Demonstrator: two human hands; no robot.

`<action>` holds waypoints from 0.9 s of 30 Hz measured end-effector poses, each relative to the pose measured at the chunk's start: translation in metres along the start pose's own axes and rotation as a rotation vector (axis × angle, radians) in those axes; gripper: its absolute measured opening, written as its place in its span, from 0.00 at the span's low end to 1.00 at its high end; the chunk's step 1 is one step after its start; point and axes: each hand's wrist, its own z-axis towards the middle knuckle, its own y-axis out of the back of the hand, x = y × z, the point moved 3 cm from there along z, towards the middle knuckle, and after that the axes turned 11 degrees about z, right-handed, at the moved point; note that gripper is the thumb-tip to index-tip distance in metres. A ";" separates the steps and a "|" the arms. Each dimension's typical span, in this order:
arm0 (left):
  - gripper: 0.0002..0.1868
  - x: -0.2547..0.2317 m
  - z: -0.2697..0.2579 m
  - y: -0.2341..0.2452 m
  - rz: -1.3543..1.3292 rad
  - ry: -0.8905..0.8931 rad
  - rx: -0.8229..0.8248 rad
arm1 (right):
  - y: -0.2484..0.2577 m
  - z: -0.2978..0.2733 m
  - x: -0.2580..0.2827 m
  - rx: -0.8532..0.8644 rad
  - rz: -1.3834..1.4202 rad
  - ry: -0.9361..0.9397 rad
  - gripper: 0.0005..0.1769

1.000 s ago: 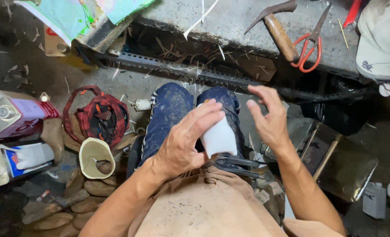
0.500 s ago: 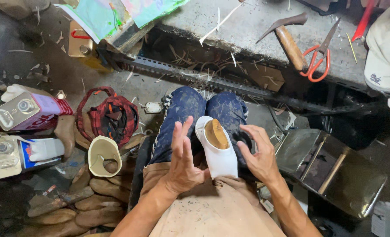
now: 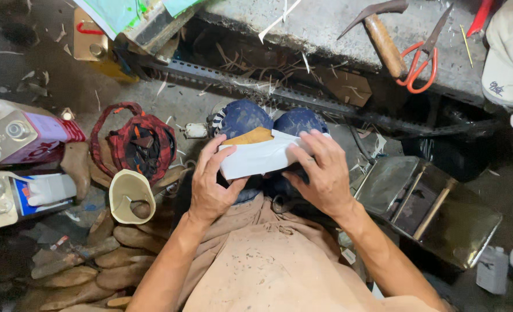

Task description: The person hammers a white shoe upper onto a wooden shoe last using a hammer. They then use pliers to pull and secure the upper material around the last, repeatedly hammering to shape and attach the shoe components.

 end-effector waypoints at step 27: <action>0.35 -0.045 -0.015 0.012 0.124 -0.255 0.409 | 0.001 0.033 0.022 0.540 0.385 -0.228 0.13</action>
